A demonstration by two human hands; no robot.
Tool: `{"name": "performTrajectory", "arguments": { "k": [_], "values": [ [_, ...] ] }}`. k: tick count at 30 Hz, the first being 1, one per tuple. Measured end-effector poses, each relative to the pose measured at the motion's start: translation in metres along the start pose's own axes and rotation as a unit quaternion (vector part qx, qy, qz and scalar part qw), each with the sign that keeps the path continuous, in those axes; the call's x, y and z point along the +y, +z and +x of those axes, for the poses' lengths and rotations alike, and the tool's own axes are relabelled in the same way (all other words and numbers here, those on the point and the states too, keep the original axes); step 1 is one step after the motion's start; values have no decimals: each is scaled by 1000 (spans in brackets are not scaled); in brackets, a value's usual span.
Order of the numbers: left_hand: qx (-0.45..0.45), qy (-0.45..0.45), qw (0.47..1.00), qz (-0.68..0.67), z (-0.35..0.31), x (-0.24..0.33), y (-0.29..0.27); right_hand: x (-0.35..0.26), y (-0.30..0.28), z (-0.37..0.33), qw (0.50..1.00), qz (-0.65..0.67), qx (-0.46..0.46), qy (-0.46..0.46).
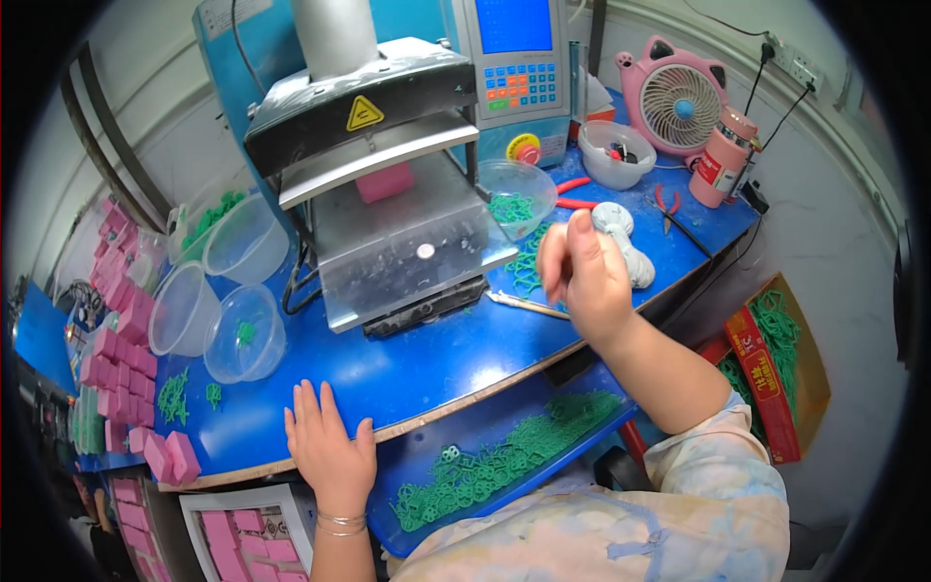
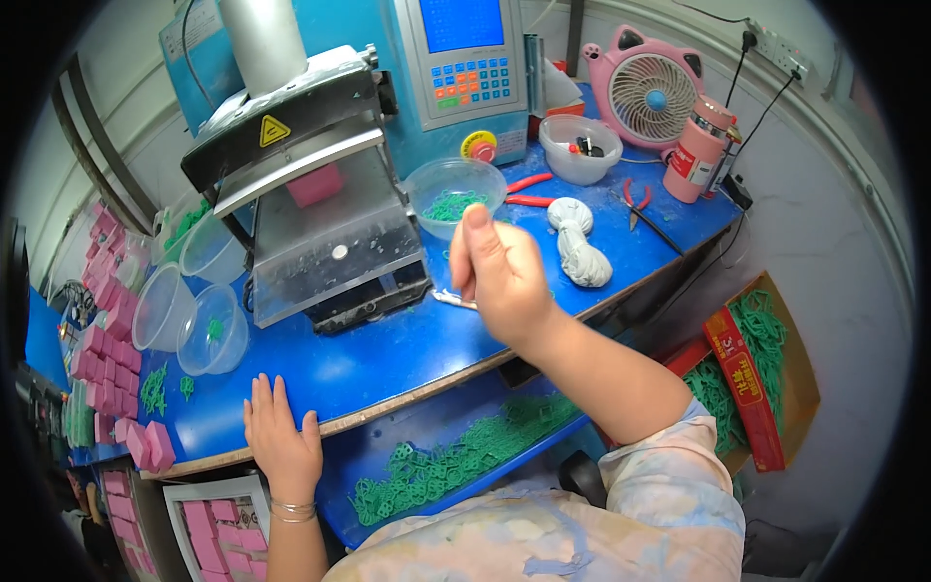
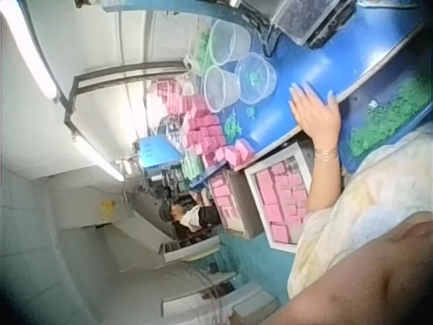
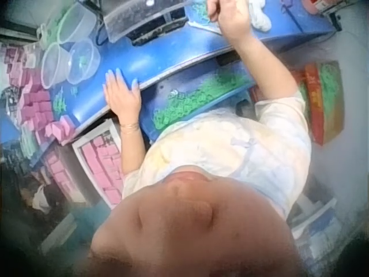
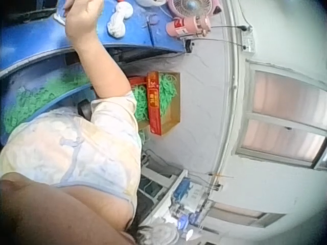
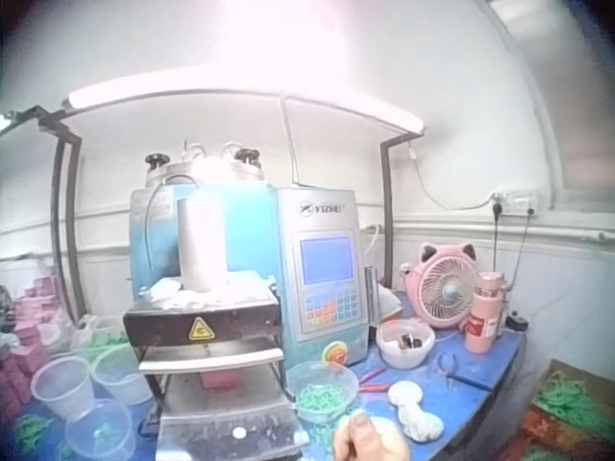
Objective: Assembling small colorful plastic components into larger toy units using a handheld mold and tweezers.
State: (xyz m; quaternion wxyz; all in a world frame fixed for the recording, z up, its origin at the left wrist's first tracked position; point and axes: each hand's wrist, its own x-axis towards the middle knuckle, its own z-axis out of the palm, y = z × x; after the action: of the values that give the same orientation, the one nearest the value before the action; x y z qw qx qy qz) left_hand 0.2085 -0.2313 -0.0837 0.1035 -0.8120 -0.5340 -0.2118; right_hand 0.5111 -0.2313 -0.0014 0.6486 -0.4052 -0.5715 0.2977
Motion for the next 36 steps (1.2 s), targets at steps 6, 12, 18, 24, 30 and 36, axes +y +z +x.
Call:
{"name": "performTrajectory", "arguments": {
  "k": [6, 12, 18, 24, 30, 36],
  "values": [
    [5, 2, 1000, 3, 3, 5, 0, 33, -69, 101, 834, -523, 67, -160],
    [-4, -11, 1000, 14, 3, 5, -2, 74, -91, 147, 708, -699, 14, -102],
    [2, -9, 1000, 15, 4, 7, -2, 66, -101, 159, 771, -636, -16, -22],
    [11, -1, 1000, 21, 0, 2, 1, -14, -59, 77, 952, -120, -236, 154],
    [22, 15, 999, 25, 1, 0, 4, -27, 4, 8, 910, 127, -254, 301],
    [21, 11, 999, 29, 2, 0, 5, -10, 34, 21, 937, 207, -116, 257]
  ]
}}
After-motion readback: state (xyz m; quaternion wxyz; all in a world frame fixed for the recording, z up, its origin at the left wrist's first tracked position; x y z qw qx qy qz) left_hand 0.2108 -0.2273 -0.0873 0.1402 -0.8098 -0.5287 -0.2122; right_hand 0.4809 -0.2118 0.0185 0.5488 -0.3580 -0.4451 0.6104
